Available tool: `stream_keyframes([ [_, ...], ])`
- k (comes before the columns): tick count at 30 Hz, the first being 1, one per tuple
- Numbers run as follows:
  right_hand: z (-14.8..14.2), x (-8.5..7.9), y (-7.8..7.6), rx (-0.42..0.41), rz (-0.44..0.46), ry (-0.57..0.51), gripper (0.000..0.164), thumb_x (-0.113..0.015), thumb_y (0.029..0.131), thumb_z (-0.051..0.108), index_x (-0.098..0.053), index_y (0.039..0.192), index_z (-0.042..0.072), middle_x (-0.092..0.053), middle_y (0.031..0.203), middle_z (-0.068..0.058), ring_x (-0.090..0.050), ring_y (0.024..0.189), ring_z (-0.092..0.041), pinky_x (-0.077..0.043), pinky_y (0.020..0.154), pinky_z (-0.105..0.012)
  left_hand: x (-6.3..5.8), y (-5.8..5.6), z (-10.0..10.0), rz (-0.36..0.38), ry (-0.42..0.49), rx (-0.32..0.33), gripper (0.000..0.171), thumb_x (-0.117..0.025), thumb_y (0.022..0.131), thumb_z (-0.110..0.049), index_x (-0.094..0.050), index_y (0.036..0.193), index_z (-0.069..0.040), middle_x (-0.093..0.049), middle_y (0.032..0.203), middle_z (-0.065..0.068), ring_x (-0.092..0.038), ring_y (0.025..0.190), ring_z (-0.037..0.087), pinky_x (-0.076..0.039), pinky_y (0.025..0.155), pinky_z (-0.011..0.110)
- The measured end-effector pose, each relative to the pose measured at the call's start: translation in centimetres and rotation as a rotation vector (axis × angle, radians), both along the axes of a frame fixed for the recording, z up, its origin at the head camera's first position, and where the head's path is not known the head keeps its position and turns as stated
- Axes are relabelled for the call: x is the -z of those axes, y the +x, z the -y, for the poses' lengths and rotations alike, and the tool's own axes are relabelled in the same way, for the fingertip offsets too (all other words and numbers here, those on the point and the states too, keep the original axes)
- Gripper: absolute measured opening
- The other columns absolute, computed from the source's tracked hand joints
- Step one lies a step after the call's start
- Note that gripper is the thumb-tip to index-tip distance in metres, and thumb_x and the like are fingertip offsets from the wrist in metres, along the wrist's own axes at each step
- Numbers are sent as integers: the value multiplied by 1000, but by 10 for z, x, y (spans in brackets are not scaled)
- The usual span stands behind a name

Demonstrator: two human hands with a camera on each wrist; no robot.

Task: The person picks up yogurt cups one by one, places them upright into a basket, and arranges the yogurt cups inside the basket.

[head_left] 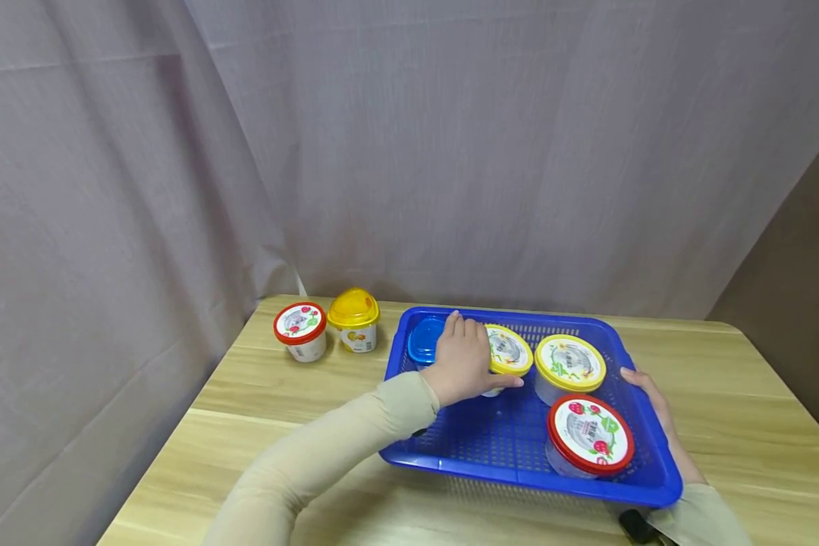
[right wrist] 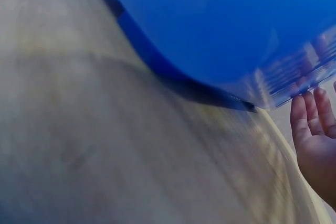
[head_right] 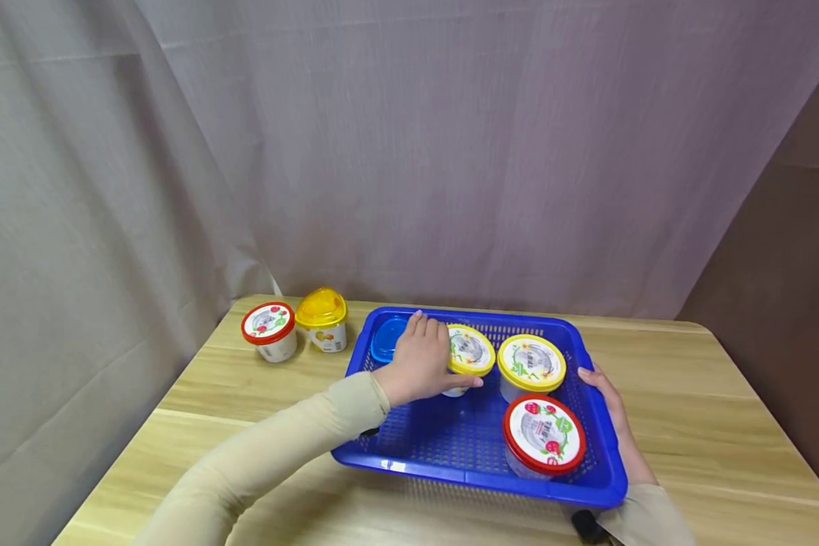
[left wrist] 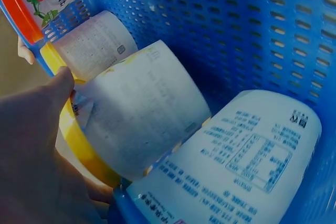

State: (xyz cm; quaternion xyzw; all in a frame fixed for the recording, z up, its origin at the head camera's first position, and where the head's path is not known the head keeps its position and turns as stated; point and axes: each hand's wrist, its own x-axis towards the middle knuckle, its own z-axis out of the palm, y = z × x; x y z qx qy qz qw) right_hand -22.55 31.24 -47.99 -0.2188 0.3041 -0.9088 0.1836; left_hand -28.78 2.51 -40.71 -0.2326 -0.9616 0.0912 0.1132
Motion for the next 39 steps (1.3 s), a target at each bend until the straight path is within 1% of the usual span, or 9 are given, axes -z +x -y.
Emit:
stream_keyframes([
  [3,-1,-2,-2,-29,-1,-20,75,8,104,19,-60,134,9,-68,122,-16,-66,112,-25,-52,97,-35,-3,-2,0,9,-36,3,114,-44,74,-94,-50,141,-2,-57,130,10,-48,131,27,-21,121,40],
  [5,-1,-3,-2,-40,4,-25,75,8,104,20,-59,135,9,-67,123,-16,-65,113,-25,-52,98,-36,-4,-2,1,36,-59,1,115,-45,74,-94,-49,143,-1,-56,134,11,-46,134,28,-21,121,40],
  [10,-2,-3,-1,-17,23,17,72,5,105,20,-61,134,11,-68,122,-13,-65,112,-23,-52,97,-34,-4,-1,1,85,-84,-8,117,-47,75,-93,-46,146,-1,-51,144,12,-39,140,29,-19,122,41],
  [19,-4,0,-4,-54,-3,-1,75,8,103,20,-60,136,11,-67,125,-13,-64,115,-23,-51,100,-34,-6,0,-2,99,-80,-5,117,-47,75,-92,-45,148,-1,-51,145,12,-39,140,28,-19,122,40],
  [25,-4,0,-3,-10,-11,36,74,6,104,19,-60,136,14,-67,123,-11,-64,113,-21,-51,98,-33,-8,1,-2,100,-80,-10,118,-47,74,-93,-46,148,-1,-51,144,11,-40,139,27,-19,121,40],
  [31,-3,0,-2,16,5,55,70,2,105,19,-61,133,12,-68,121,-12,-65,111,-22,-53,96,-33,-8,0,-2,68,-94,11,120,-50,71,-94,-48,146,-1,-53,141,10,-42,137,27,-21,121,40],
  [34,-3,-1,-3,20,-2,63,71,4,105,19,-61,134,13,-68,121,-12,-65,111,-22,-53,95,-33,-10,-1,-1,56,-67,25,119,-52,70,-93,-49,145,-1,-55,138,10,-44,135,27,-22,121,40],
  [37,-2,-2,-2,9,-13,52,74,6,104,19,-61,134,12,-68,121,-12,-65,112,-22,-52,96,-33,-15,-1,0,44,7,50,114,-55,70,-92,-52,141,-2,-57,134,9,-46,133,27,-23,120,40],
  [39,-2,-2,-2,-12,-8,33,75,8,103,19,-61,133,9,-68,122,-13,-65,112,-22,-52,97,-33,-22,-2,1,41,63,73,110,-56,72,-90,-54,139,-2,-59,133,9,-47,132,26,-24,120,40],
])
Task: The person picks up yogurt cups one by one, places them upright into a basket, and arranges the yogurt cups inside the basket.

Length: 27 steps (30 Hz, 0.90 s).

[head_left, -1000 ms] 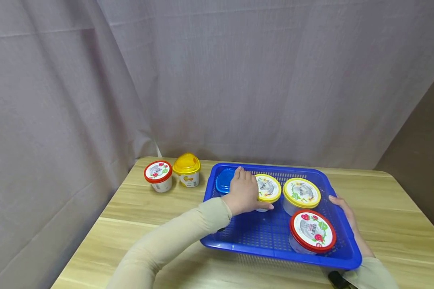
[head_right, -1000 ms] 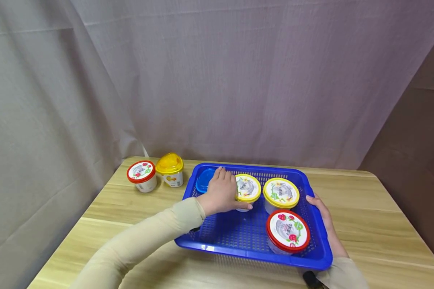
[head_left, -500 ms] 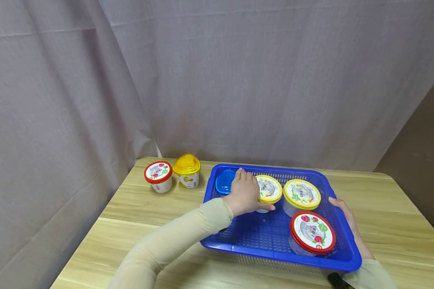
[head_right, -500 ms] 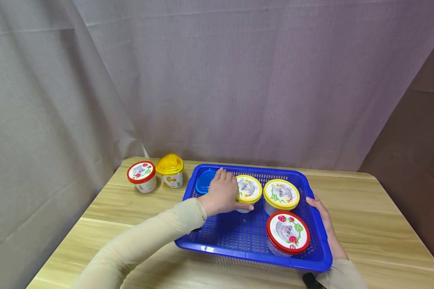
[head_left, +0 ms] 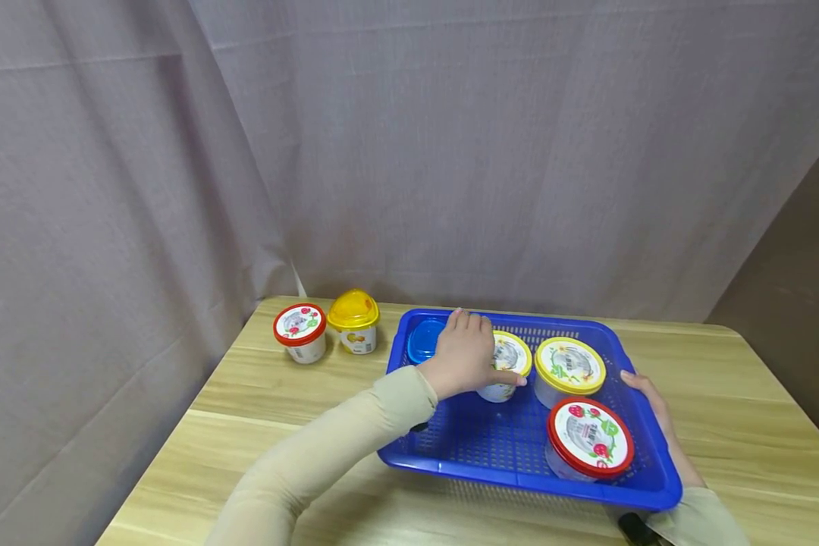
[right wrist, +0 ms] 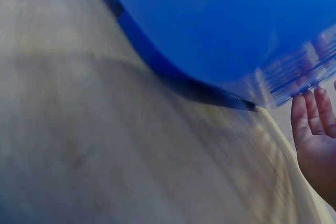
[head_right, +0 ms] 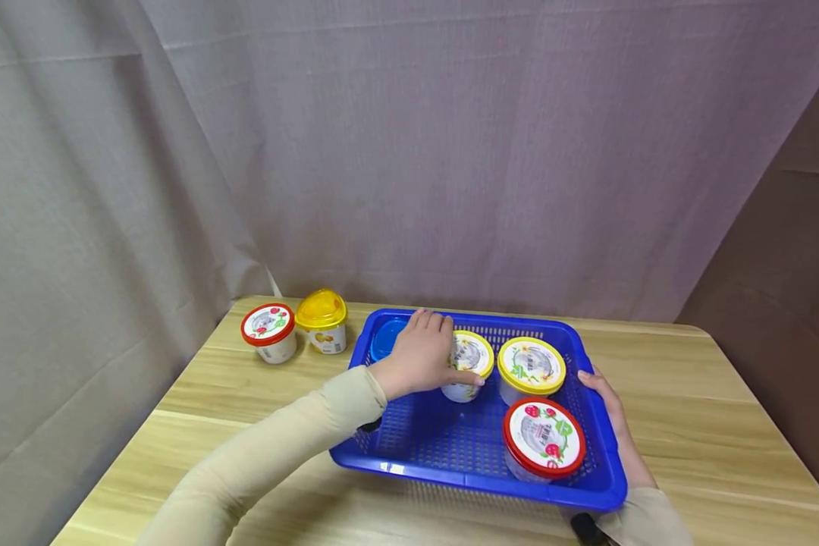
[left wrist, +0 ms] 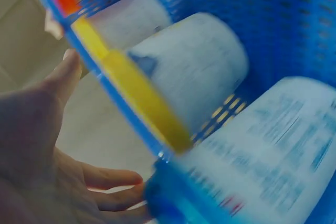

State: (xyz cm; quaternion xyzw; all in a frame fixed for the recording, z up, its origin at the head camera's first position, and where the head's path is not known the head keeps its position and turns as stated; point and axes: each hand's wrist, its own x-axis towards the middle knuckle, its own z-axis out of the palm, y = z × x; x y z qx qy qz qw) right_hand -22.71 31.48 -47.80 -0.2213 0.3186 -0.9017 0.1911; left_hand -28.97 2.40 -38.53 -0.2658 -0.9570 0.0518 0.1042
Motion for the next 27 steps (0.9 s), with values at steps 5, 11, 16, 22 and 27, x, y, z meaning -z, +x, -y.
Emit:
stream_keyframes([
  [5,-2,-1,1,-18,61,25,75,5,105,23,-63,128,8,-69,119,-12,-66,110,-22,-52,96,-33,-26,-3,8,7,123,48,96,-59,78,-83,-58,132,-3,-61,128,8,-51,129,24,-24,121,41],
  [11,-5,-1,2,33,108,130,69,-1,107,27,-67,122,11,-71,115,-8,-68,105,-18,-54,92,-31,-52,-10,27,4,233,85,87,-61,83,-76,-57,131,-3,-60,127,9,-52,127,25,-22,122,42],
  [16,-7,-1,2,17,104,126,70,-1,106,27,-67,122,10,-71,115,-8,-68,105,-19,-54,92,-32,-61,-22,54,3,302,60,92,-64,84,-72,-53,137,2,-55,137,15,-49,132,28,-20,122,42],
  [22,-11,0,3,21,123,131,65,-6,107,28,-67,121,11,-71,114,-7,-68,105,-18,-55,91,-32,-77,-37,94,52,394,13,95,-66,87,-66,-44,145,6,-46,147,20,-42,138,32,-15,123,41],
  [27,-13,1,3,27,130,137,64,-7,107,29,-67,121,11,-71,114,-6,-68,104,-18,-55,90,-31,-89,-45,133,61,450,-22,95,-71,87,-60,-40,149,6,-44,149,21,-40,140,34,-13,123,41],
])
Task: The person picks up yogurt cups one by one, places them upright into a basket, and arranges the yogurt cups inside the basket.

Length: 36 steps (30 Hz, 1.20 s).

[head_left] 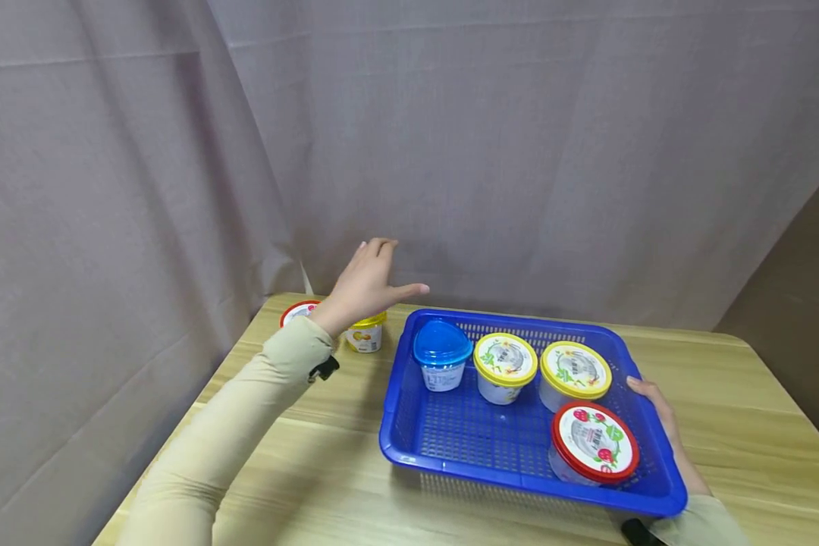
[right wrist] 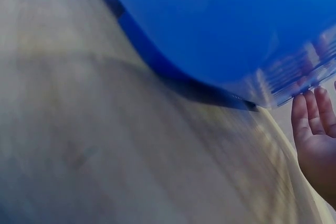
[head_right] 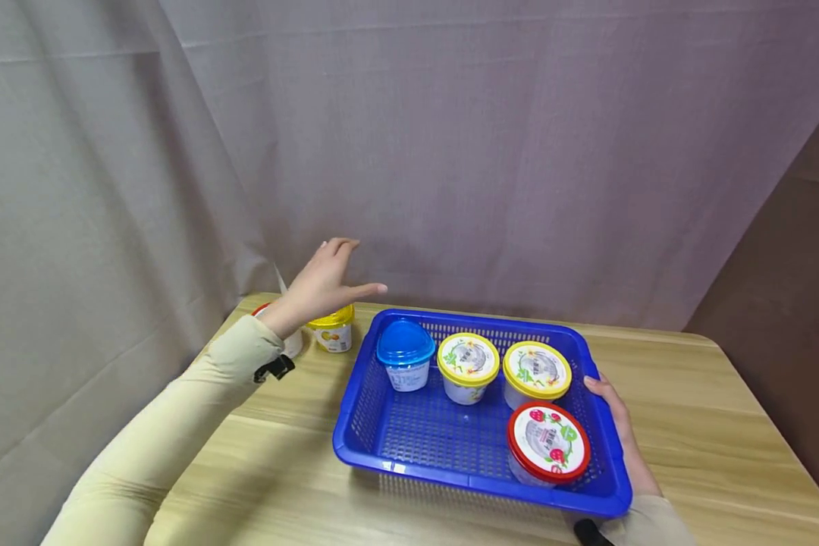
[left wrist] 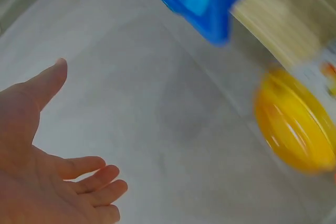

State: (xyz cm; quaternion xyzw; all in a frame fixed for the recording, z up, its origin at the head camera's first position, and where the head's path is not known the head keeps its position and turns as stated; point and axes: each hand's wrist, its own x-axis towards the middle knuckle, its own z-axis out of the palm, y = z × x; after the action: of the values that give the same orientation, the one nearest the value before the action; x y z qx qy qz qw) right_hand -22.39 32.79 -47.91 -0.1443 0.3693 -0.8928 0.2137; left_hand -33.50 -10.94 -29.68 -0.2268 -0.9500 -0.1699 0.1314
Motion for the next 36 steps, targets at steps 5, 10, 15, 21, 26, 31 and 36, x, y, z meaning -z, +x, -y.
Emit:
stream_keyframes([
  [5,0,1,0,-68,-17,-97,71,-1,105,28,-66,124,7,-70,117,-10,-67,108,-20,-54,95,-32,0,-4,45,30,33,-41,93,-76,87,-51,-37,150,6,-41,150,24,-36,141,38,-12,123,46],
  [10,1,0,-1,-94,-46,-154,75,4,105,26,-65,125,3,-70,119,-13,-66,111,-22,-52,98,-32,12,-9,89,123,116,-113,96,-78,87,-46,-31,153,6,-33,154,28,-29,143,45,-22,119,54],
  [15,-2,-1,-1,-93,-52,-111,80,8,103,26,-66,125,5,-70,119,-11,-66,110,-20,-52,97,-31,30,-16,121,227,232,-151,101,-77,87,-48,-26,155,7,-27,156,30,-30,143,44,-27,116,57],
  [21,-3,2,0,-66,-54,-87,77,5,104,26,-66,124,6,-70,118,-10,-66,109,-19,-52,96,-31,57,-21,139,278,290,-158,104,-76,88,-47,-20,155,9,-22,158,33,-25,145,46,-23,117,59],
  [26,-1,1,4,43,6,48,62,-9,107,32,-67,121,14,-70,114,-4,-67,105,-16,-54,91,-31,75,-24,143,307,284,-196,105,-77,87,-46,-19,156,8,-23,156,34,-29,141,49,-27,115,61],
  [31,1,-4,2,96,23,80,56,-15,108,34,-67,120,17,-71,113,-3,-67,103,-15,-55,89,-30,89,-31,146,303,240,-203,106,-80,84,-44,-23,153,11,-25,154,37,-27,141,51,-26,115,62],
  [36,4,-6,-1,3,-34,-63,71,-1,106,28,-67,121,8,-71,115,-9,-67,107,-19,-53,94,-31,104,-36,152,288,262,-163,102,-84,82,-37,-27,151,11,-23,153,37,-26,140,51,-27,114,63],
])
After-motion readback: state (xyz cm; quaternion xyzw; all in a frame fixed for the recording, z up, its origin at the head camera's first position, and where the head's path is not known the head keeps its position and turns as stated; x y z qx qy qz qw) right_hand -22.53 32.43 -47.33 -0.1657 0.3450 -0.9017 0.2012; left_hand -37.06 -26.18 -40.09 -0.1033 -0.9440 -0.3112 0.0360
